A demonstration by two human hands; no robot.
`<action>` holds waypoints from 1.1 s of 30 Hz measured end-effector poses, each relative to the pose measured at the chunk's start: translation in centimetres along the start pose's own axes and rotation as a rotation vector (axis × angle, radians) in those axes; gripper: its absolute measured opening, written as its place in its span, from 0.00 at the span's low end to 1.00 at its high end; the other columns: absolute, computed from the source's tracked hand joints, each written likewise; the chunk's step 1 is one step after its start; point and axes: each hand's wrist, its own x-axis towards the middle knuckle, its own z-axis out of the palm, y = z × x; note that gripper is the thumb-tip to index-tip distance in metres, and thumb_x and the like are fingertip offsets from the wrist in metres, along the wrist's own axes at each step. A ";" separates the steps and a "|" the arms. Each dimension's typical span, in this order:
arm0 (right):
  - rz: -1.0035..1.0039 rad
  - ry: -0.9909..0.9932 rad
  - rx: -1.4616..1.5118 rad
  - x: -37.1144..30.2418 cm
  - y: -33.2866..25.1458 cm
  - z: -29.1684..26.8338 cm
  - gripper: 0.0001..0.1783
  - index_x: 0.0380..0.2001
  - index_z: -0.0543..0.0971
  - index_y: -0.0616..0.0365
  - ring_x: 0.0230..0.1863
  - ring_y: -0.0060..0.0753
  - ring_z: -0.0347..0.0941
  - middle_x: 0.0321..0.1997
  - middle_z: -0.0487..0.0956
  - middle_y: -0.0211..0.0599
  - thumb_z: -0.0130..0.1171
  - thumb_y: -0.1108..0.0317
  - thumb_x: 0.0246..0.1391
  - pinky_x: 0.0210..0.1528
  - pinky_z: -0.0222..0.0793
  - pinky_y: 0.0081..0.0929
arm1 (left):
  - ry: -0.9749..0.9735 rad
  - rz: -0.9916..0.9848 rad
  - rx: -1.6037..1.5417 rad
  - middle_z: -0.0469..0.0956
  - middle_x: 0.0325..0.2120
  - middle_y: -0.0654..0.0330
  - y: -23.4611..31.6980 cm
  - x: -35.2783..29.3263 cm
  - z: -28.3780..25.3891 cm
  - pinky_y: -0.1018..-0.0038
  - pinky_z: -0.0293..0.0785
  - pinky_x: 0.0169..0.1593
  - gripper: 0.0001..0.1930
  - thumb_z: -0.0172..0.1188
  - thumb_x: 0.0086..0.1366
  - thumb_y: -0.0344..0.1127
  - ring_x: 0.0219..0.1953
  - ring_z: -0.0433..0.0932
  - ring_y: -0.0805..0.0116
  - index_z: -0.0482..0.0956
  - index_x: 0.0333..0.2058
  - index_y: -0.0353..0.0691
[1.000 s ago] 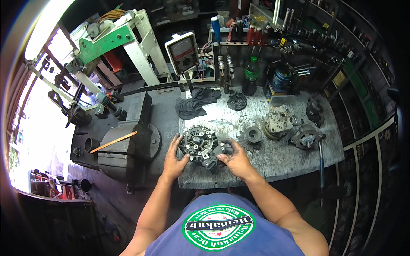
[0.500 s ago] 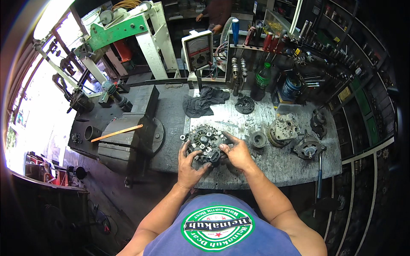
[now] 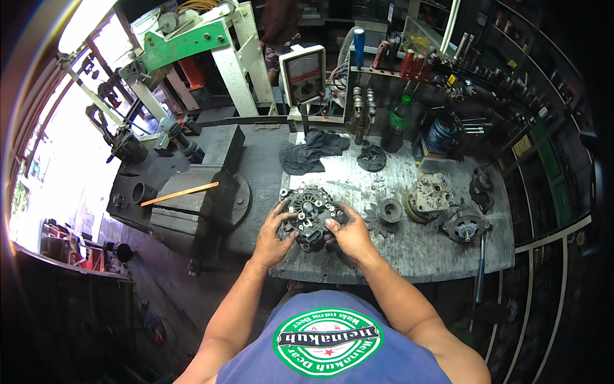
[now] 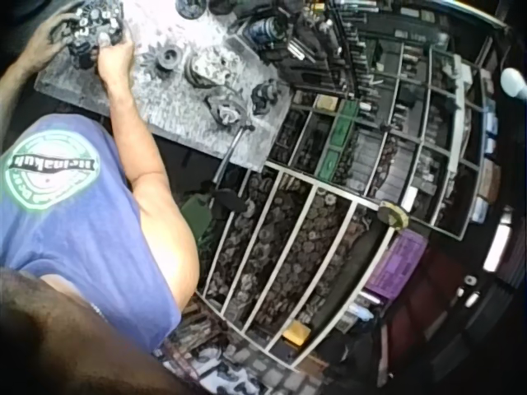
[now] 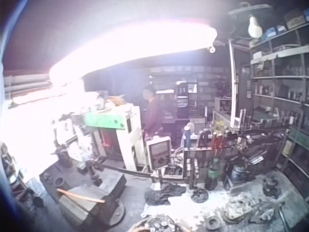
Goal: The person assembles a mechanical component on a workbench. They insert small cylindrical parts into a circular housing, use a hammer to tap them into place, and wipe the assembly with a cloth. The person handles the component repeatedly, adjusting and cleaning it throughout the process.
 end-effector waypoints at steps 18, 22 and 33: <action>-0.020 0.086 0.022 -0.5 0.6 1.3 0.27 0.72 0.76 0.67 0.40 0.26 0.86 0.45 0.88 0.39 0.68 0.73 0.75 0.37 0.87 0.26 | 0.155 -0.053 -0.235 0.75 0.72 0.41 0.7 -2.7 1.9 0.52 0.70 0.77 0.17 0.86 0.57 0.35 0.77 0.72 0.40 0.91 0.44 0.41; -0.094 0.132 -0.313 -0.9 -0.2 1.5 0.30 0.73 0.77 0.68 0.36 0.20 0.81 0.37 0.86 0.33 0.72 0.70 0.73 0.37 0.80 0.24 | 0.158 -0.098 -0.255 0.76 0.72 0.41 1.2 -2.5 1.6 0.52 0.70 0.77 0.16 0.83 0.58 0.32 0.76 0.73 0.41 0.90 0.45 0.40; -0.243 0.259 -0.359 -1.0 0.9 1.9 0.28 0.64 0.79 0.65 0.34 0.22 0.80 0.34 0.86 0.33 0.79 0.67 0.66 0.38 0.78 0.27 | 0.153 -0.086 -0.165 0.73 0.73 0.41 1.8 -2.2 1.8 0.52 0.71 0.76 0.16 0.79 0.58 0.29 0.75 0.73 0.40 0.91 0.46 0.40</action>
